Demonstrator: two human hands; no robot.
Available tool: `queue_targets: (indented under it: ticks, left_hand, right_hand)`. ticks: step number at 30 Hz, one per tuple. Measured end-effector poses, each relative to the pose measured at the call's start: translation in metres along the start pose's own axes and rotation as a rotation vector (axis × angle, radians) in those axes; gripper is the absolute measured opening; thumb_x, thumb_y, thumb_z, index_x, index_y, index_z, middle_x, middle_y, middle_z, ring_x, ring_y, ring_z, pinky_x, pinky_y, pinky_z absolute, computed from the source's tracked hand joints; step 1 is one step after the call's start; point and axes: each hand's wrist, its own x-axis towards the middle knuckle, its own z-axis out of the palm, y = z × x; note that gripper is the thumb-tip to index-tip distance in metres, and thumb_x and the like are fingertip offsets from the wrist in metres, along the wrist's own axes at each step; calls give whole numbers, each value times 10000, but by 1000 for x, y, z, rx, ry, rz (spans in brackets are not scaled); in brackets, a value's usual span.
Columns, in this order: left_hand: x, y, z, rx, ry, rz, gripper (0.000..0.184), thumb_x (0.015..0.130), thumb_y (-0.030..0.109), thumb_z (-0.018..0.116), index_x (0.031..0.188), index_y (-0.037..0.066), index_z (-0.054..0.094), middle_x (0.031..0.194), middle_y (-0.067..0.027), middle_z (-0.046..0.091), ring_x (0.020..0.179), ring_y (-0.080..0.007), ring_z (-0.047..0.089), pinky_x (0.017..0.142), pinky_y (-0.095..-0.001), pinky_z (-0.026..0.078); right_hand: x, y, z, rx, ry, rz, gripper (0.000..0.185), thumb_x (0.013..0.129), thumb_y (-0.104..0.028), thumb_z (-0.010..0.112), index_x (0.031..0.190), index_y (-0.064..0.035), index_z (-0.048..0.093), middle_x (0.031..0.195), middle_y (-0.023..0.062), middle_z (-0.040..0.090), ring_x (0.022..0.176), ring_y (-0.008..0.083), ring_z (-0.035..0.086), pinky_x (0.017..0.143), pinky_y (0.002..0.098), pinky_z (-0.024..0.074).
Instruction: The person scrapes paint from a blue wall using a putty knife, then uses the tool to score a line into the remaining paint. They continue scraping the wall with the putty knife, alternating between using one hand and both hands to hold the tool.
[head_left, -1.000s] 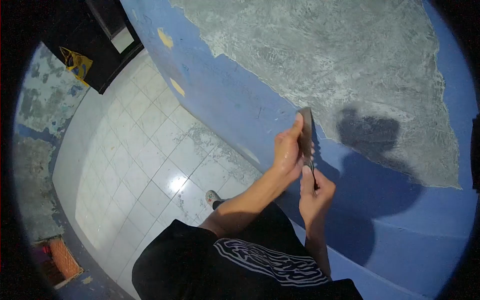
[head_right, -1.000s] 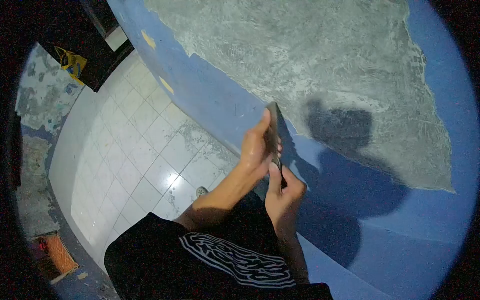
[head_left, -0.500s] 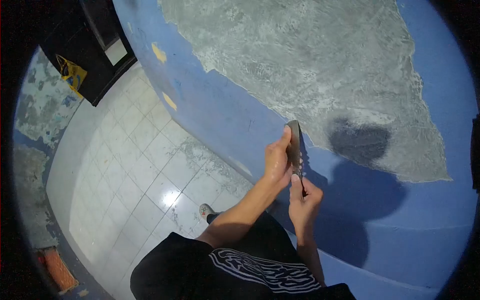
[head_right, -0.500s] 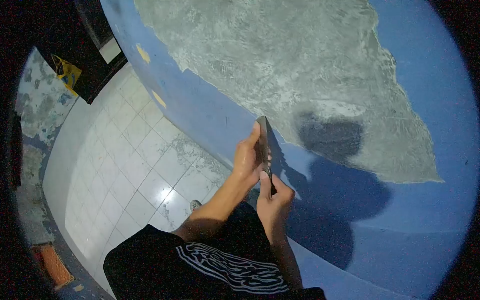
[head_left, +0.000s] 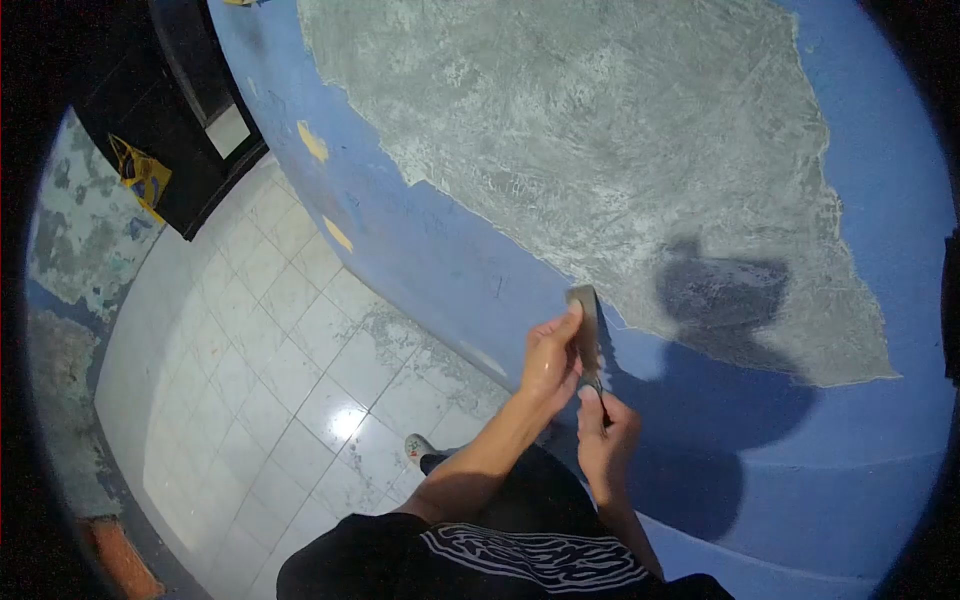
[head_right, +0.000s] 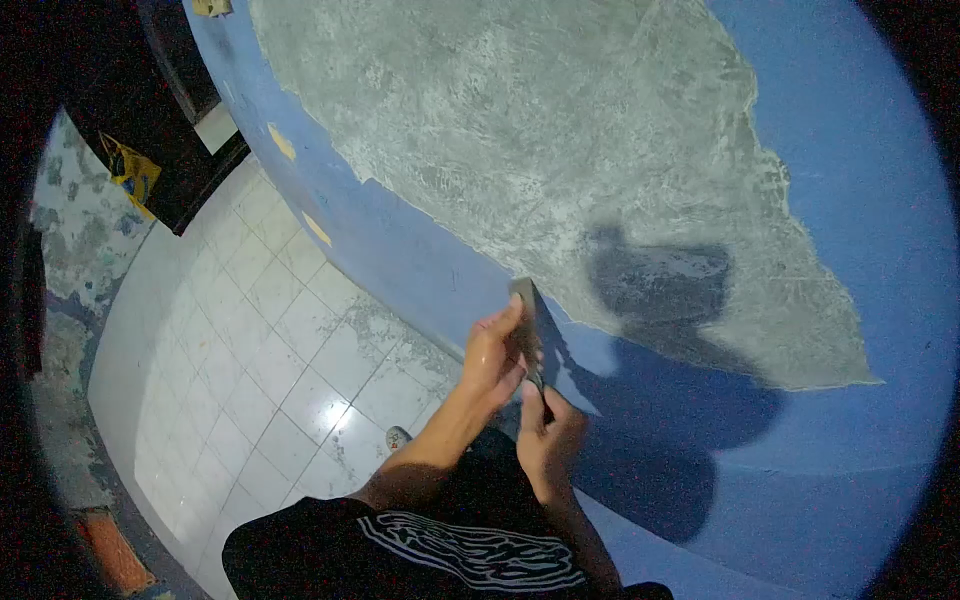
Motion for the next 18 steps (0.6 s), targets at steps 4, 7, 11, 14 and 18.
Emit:
queue_targets:
  ticks: [4,7,11,14,18]
  left_hand:
    - [-4,-1,0,14,73,-20,320,925,370,632,826,66,617,651,-36,588,518,-158,566,477,-291,468]
    - [-5,-4,5,37,88,3,326,946,330,613,784,48,615,647,-34,587,506,-133,548,459,-273,460]
    - [-1,-2,3,21,79,54,327,914,374,647,804,67,618,655,-22,569,523,-150,550,471,-288,466]
    - [-5,-7,7,49,90,-15,327,913,381,647,809,72,620,656,-31,569,529,-152,551,476,-288,462]
    - [0,4,0,52,59,29,323,916,380,642,831,69,623,656,-32,571,506,-158,545,461,-292,461]
  right_hand:
    - [-9,6,2,-18,-18,30,287,940,-209,571,759,14,570,564,51,440,517,100,400,488,299,322]
    - [-6,4,-3,-73,-37,131,251,930,-223,592,885,15,655,589,140,474,527,139,439,514,315,374]
    - [-3,0,1,4,-2,24,346,933,-194,578,667,12,496,541,-34,401,510,58,355,455,287,260]
    - [0,-6,-6,-65,-34,43,284,934,-198,588,759,26,568,548,37,410,529,73,365,475,299,304]
    - [-1,1,2,-70,-48,21,271,935,-212,601,837,38,642,541,113,416,530,95,374,484,313,343]
